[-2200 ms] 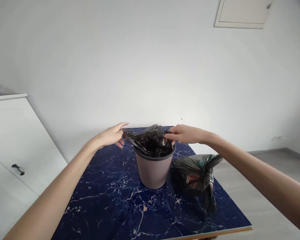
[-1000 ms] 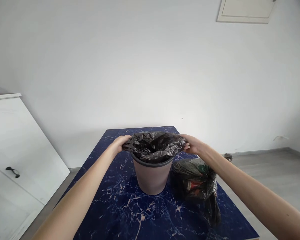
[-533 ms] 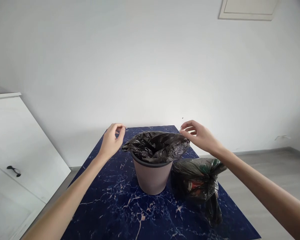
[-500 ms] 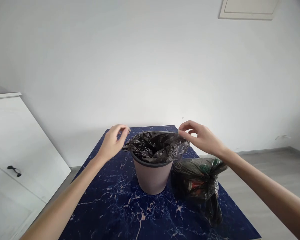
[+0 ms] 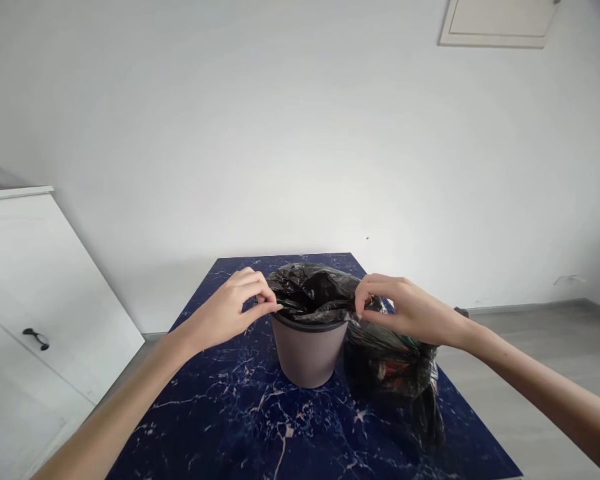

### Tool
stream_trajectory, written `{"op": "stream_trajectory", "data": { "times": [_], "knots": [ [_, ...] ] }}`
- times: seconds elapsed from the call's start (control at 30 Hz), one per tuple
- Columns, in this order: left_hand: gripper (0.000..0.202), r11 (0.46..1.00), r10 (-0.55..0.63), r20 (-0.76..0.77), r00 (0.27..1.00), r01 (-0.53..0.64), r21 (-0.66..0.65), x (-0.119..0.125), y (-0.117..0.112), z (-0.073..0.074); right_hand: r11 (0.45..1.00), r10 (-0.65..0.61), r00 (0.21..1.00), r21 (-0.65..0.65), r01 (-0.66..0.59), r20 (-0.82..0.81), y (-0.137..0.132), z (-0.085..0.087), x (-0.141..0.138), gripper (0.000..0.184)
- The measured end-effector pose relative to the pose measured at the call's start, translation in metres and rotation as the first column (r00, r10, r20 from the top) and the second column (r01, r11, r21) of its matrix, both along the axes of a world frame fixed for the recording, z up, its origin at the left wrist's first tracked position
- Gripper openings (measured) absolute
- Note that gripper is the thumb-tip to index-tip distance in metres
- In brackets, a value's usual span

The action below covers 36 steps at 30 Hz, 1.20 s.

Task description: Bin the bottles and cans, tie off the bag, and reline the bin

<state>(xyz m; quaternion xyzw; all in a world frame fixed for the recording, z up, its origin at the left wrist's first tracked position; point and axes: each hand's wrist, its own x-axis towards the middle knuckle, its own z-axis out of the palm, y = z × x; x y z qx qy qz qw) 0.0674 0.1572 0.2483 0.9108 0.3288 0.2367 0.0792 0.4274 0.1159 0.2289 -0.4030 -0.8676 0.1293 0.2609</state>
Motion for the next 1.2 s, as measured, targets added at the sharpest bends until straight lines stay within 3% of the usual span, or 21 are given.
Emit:
{"op": "stream_trajectory", "data": {
  "times": [0.2, 0.3, 0.4, 0.5, 0.6, 0.7, 0.77, 0.9, 1.0, 1.2],
  "knots": [
    [0.022, 0.996, -0.072, 0.051, 0.996, 0.069, 0.058, -0.010, -0.025, -0.014, 0.999, 0.016, 0.999, -0.035, -0.017, -0.029, -0.021, -0.021, 0.007, 0.012],
    [0.016, 0.990, 0.024, 0.085, 0.996, -0.036, 0.139, -0.009, -0.021, -0.022, 1.000, 0.005, 1.000, 0.006, -0.005, -0.018, -0.022, -0.029, 0.009, 0.011],
    [0.032, 0.978, 0.142, 0.027, 0.989, -0.145, 0.147, -0.006, -0.009, -0.024, 0.999, -0.015, 1.000, 0.041, 0.015, 0.003, -0.019, -0.033, 0.009, 0.014],
    [0.026, 0.981, 0.133, -0.038, 0.990, -0.126, 0.145, -0.003, -0.002, -0.021, 0.998, -0.057, 0.998, 0.019, 0.056, 0.027, -0.017, -0.035, 0.008, 0.021],
    [0.021, 0.974, 0.068, 0.043, 0.997, -0.076, 0.214, -0.004, -0.006, -0.017, 0.998, -0.066, 0.997, 0.019, 0.065, 0.038, -0.018, -0.035, 0.009, 0.018],
    [0.010, 0.957, -0.015, 0.121, 0.993, -0.021, 0.288, -0.010, -0.016, -0.019, 0.990, 0.011, 0.999, 0.141, -0.017, 0.043, -0.020, -0.038, 0.011, 0.011],
    [0.005, 0.932, -0.049, 0.143, 0.988, -0.006, 0.361, -0.015, -0.023, -0.025, 0.961, 0.049, 0.995, 0.268, -0.072, 0.090, -0.020, -0.041, 0.013, 0.019],
    [0.012, 0.846, -0.083, 0.040, 0.996, 0.049, 0.532, -0.025, -0.033, -0.045, 0.876, 0.071, 0.961, 0.443, -0.189, 0.269, -0.019, -0.053, 0.014, 0.032],
    [0.014, 0.814, -0.087, -0.057, 0.995, 0.104, 0.572, -0.029, -0.033, -0.061, 0.865, 0.106, 0.936, 0.433, -0.253, 0.336, -0.017, -0.063, 0.011, 0.033],
    [0.010, 0.896, -0.009, -0.164, 0.986, 0.081, 0.438, -0.029, -0.016, -0.074, 0.952, 0.090, 0.922, 0.239, -0.191, 0.376, -0.008, -0.072, 0.003, 0.036]
  ]
}}
